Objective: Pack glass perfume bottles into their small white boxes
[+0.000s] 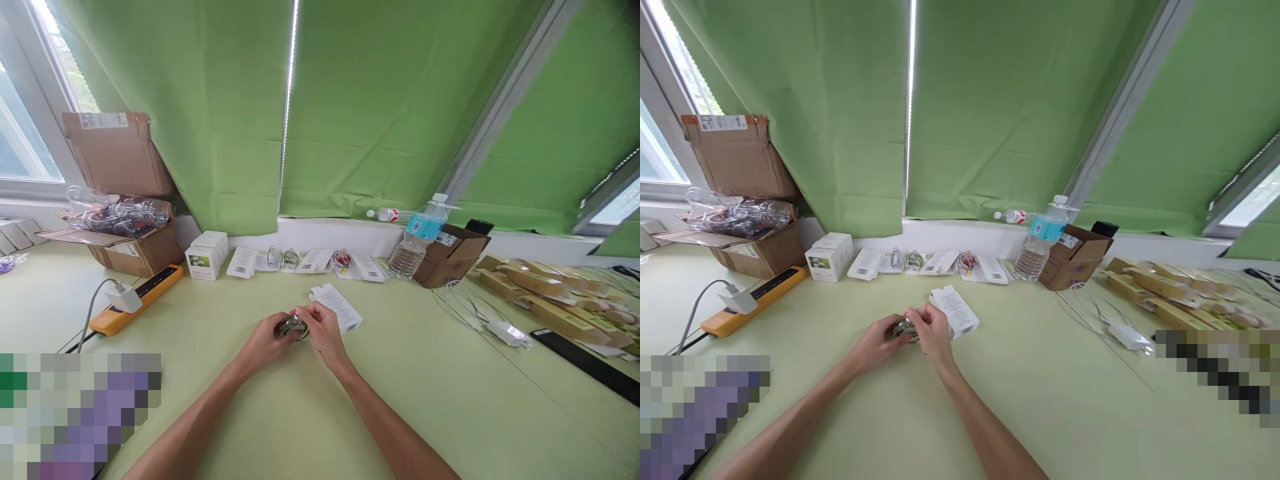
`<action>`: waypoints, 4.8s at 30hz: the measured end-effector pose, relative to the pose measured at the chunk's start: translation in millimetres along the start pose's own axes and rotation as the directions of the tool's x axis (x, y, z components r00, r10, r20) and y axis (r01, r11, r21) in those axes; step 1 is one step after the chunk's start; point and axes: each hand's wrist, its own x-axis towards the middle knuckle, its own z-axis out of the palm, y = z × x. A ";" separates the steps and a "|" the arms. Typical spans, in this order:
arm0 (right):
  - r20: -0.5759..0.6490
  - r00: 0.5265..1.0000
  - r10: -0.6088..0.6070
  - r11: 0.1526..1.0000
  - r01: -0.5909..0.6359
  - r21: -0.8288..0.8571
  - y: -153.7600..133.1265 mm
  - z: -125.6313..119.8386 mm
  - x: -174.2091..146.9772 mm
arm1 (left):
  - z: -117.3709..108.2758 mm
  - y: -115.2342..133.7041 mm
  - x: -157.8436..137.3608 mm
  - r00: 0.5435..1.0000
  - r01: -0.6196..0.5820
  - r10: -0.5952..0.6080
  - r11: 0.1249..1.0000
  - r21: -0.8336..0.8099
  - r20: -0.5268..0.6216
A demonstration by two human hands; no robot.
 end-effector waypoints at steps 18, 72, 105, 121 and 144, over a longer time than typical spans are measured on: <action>-0.010 1.000 -0.001 1.000 0.001 0.021 5.6 0.1 2.0 | -0.5 -1.5 0.8 1.000 0.000 0.001 1.000 -0.018 0.023; -0.042 0.998 -0.040 0.998 0.038 -0.042 6.2 -0.1 0.5 | -1.2 2.6 -0.5 0.999 0.032 -0.033 0.999 0.022 0.027; -0.028 0.999 0.019 1.000 -0.019 0.004 3.8 -1.7 0.8 | -1.0 5.9 -1.9 1.000 0.030 -0.030 1.000 0.007 0.010; -0.013 1.000 0.008 1.000 -0.008 -0.012 4.8 -1.9 0.6 | -1.1 7.8 -2.1 1.000 0.025 -0.025 0.999 0.019 0.005; 0.008 1.000 -0.002 1.000 0.002 -0.028 5.6 -2.4 0.2 | 0.7 -0.6 0.5 1.000 0.003 -0.003 1.000 0.021 0.018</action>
